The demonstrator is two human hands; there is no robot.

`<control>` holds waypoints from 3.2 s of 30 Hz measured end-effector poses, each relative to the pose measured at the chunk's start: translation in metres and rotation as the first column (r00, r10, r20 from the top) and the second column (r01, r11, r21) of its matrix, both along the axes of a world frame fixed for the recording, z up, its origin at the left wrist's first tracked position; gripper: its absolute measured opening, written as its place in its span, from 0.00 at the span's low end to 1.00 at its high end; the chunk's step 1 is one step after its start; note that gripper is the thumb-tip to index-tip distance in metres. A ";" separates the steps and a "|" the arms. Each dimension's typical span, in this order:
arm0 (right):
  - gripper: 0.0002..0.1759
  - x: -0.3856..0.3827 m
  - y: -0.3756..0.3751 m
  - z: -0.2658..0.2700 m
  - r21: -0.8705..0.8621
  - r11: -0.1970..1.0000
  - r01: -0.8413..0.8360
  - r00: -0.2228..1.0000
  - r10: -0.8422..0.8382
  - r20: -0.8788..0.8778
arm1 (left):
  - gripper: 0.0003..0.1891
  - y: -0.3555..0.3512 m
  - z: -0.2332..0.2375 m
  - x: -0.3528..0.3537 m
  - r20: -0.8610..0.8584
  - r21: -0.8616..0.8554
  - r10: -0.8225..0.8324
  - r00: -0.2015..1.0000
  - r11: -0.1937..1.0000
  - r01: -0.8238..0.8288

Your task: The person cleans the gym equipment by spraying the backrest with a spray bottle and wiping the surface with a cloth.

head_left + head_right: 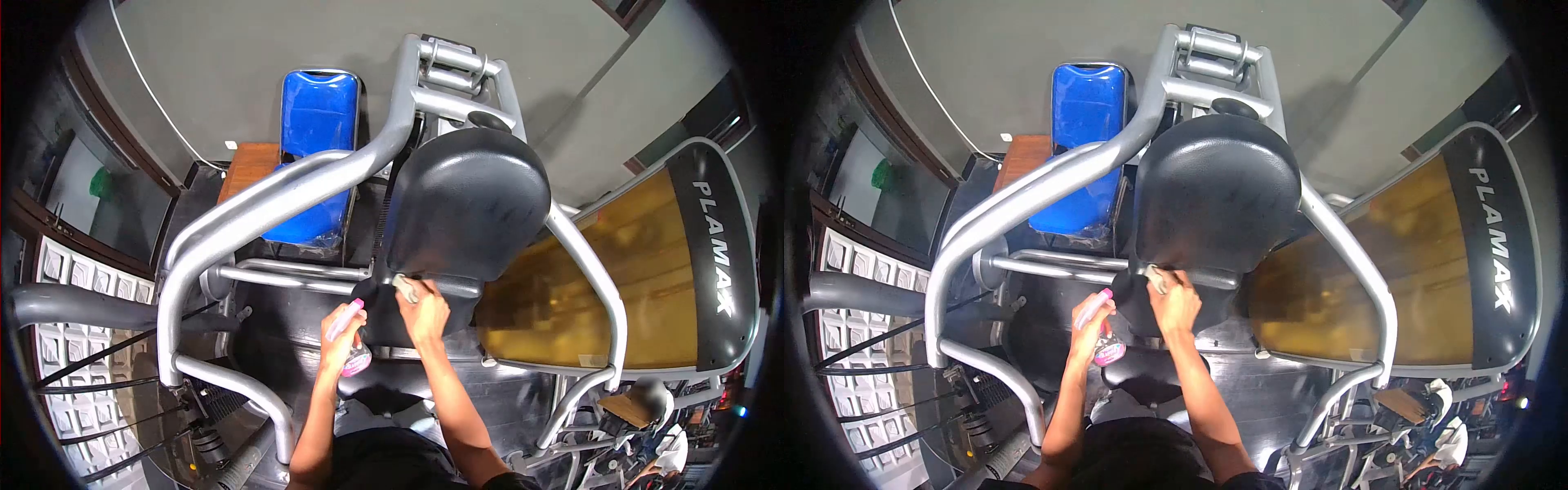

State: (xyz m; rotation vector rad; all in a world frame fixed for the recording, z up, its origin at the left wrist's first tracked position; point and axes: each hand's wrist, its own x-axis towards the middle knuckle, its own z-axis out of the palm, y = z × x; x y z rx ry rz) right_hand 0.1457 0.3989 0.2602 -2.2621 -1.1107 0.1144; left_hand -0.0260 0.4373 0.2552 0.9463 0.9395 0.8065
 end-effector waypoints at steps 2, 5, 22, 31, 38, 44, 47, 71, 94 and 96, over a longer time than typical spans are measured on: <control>0.15 0.016 -0.012 -0.005 0.028 0.996 0.083 0.996 -0.082 -0.034 | 0.04 0.001 0.002 -0.001 -0.010 0.007 0.012 1.000 1.000 -0.012; 0.15 0.013 -0.012 0.007 0.023 0.988 0.152 0.988 -0.152 -0.015 | 0.05 0.002 0.004 -0.002 -0.015 -0.010 0.034 0.999 0.999 -0.034; 0.18 -0.023 0.013 0.009 -0.238 0.921 -0.307 0.931 0.343 0.124 | 0.05 0.004 0.007 -0.003 0.077 -0.028 0.092 0.993 0.996 -0.090; 0.10 -0.036 0.057 0.033 -0.617 0.707 -0.346 0.610 0.669 0.424 | 0.08 0.009 0.004 -0.005 0.068 -0.020 0.177 0.982 0.984 -0.176; 0.07 -0.042 0.105 0.001 -0.757 0.602 -0.254 0.520 0.745 0.417 | 0.10 0.009 0.008 -0.008 0.075 -0.002 0.187 0.979 0.982 -0.187; 0.08 -0.038 0.134 -0.014 -0.769 0.607 -0.200 0.541 0.723 0.430 | 0.12 0.012 0.008 -0.011 0.009 0.011 0.195 0.981 0.981 -0.195; 0.08 -0.037 0.147 -0.011 -0.806 0.572 -0.155 0.570 0.718 0.400 | 0.12 0.012 0.009 -0.014 0.026 -0.034 0.200 0.979 0.979 -0.199; 0.08 -0.051 0.144 -0.054 -0.837 0.539 -0.090 0.503 0.750 0.429 | 0.11 0.006 0.009 -0.018 0.038 -0.049 0.218 0.975 0.975 -0.216; 0.18 -0.013 0.009 -0.007 -0.014 0.970 -0.242 0.939 0.238 0.250 | 0.04 -0.009 -0.010 -0.004 0.040 -0.051 0.112 0.993 0.993 -0.109; 0.17 -0.018 0.007 -0.012 0.041 0.964 -0.262 0.947 0.249 0.205 | 0.04 -0.011 -0.013 -0.003 0.033 -0.053 0.103 0.994 0.993 -0.101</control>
